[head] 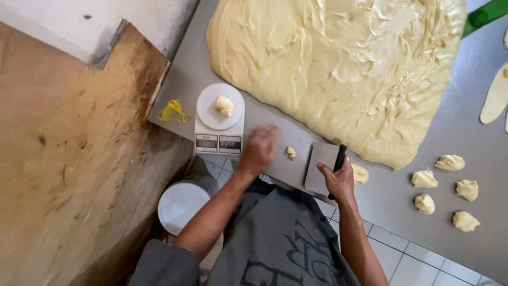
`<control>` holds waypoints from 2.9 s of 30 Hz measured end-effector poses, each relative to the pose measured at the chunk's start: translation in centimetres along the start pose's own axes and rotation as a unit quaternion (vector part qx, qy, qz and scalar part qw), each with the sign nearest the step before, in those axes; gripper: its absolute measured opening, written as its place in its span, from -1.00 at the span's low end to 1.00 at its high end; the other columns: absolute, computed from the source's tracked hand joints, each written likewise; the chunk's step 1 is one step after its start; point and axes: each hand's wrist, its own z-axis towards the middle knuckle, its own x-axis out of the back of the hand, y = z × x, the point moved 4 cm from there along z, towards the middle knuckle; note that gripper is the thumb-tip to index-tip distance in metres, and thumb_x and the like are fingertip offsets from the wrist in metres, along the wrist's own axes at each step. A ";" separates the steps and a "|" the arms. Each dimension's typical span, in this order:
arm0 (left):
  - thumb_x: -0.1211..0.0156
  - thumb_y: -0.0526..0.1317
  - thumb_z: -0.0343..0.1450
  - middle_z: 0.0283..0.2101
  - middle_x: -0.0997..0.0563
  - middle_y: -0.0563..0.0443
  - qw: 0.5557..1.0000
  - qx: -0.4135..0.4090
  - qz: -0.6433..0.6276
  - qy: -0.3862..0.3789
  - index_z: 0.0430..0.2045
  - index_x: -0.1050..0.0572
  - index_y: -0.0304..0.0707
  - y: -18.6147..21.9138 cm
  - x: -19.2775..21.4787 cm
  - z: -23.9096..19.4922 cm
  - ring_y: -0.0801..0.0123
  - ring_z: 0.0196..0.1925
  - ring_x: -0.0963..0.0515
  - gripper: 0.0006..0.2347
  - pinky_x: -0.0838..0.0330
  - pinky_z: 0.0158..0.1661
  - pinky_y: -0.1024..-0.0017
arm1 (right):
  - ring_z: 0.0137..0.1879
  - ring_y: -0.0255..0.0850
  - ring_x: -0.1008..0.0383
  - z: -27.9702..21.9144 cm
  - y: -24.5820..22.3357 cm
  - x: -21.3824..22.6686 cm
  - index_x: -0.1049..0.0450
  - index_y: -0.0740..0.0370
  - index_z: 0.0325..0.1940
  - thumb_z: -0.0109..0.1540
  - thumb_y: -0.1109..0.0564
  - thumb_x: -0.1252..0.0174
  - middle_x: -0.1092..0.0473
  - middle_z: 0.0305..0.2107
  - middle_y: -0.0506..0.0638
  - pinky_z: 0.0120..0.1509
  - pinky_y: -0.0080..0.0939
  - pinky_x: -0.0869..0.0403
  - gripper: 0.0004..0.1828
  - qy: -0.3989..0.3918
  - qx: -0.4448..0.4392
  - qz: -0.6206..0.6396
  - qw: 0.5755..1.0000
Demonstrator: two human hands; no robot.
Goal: The person portions a large mass of dough into smaller pieces using a bench scraper and a digital scale. They repeatedly cut a piece, weigh it, adjust it to the target weight, and place it on the table. Another person is seen rolling out some of the portioned dough in the background.
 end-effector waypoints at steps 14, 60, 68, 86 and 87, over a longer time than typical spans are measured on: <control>-0.29 -0.08 0.41 -0.15 -0.51 0.07 0.993 -0.044 -0.001 -0.108 -0.16 -0.59 0.05 -0.5 -5.2 -3.7 0.22 -0.07 -0.60 -0.83 -0.50 -0.05 0.34 | -0.31 -0.10 -0.43 -2.4 -4.4 -1.3 -0.37 0.06 -0.16 0.05 -0.08 -0.52 -0.35 -0.49 -0.02 -0.25 -0.14 -0.33 -0.51 -0.013 0.015 0.037 0.999; -0.33 -0.05 0.41 0.02 -0.59 -0.04 0.945 -0.162 -0.105 -0.265 0.05 -0.54 -0.07 22.6 -18.0 1.9 0.05 0.19 -0.54 -0.65 -0.27 0.25 0.08 | -0.20 0.05 -0.55 -7.1 10.3 16.1 -0.43 0.21 -0.06 0.13 0.05 -0.43 -0.48 -0.37 0.23 -0.28 0.01 -0.42 -0.58 0.126 -0.066 0.169 0.975; -0.55 0.03 0.15 0.11 -0.53 -0.20 0.960 -0.162 -0.012 -0.227 0.13 -0.49 -0.24 11.4 -12.4 -0.5 -0.04 0.18 -0.51 -0.33 -0.34 0.21 0.05 | 0.10 0.44 -0.47 -2.3 3.2 9.7 -0.32 0.15 0.29 0.12 0.04 -0.40 -0.47 -0.08 0.45 0.01 0.35 -0.47 -0.31 0.018 -0.025 0.133 0.991; -0.33 -0.23 0.39 -0.09 -0.53 -0.01 0.995 -0.068 -0.055 -0.035 -0.07 -0.59 -0.06 7.2 -5.0 -0.4 0.16 -0.15 -0.64 -0.77 -0.61 -0.11 0.31 | -0.01 0.55 -0.49 0.6 0.4 0.6 -0.09 0.16 0.30 0.21 -0.10 -0.24 -0.46 -0.20 0.54 0.04 0.53 -0.44 -0.29 -0.020 -0.017 -0.129 0.991; -0.35 -0.24 0.38 -0.03 -0.52 -0.11 0.997 -0.040 -0.061 0.020 -0.09 -0.60 -0.17 6.4 -3.2 0.2 0.07 -0.13 -0.65 -0.77 -0.61 -0.10 0.26 | 0.01 0.56 -0.48 0.6 0.0 0.6 -0.12 0.14 0.28 0.20 -0.09 -0.25 -0.46 -0.19 0.55 0.08 0.50 -0.43 -0.32 -0.027 -0.022 -0.125 0.991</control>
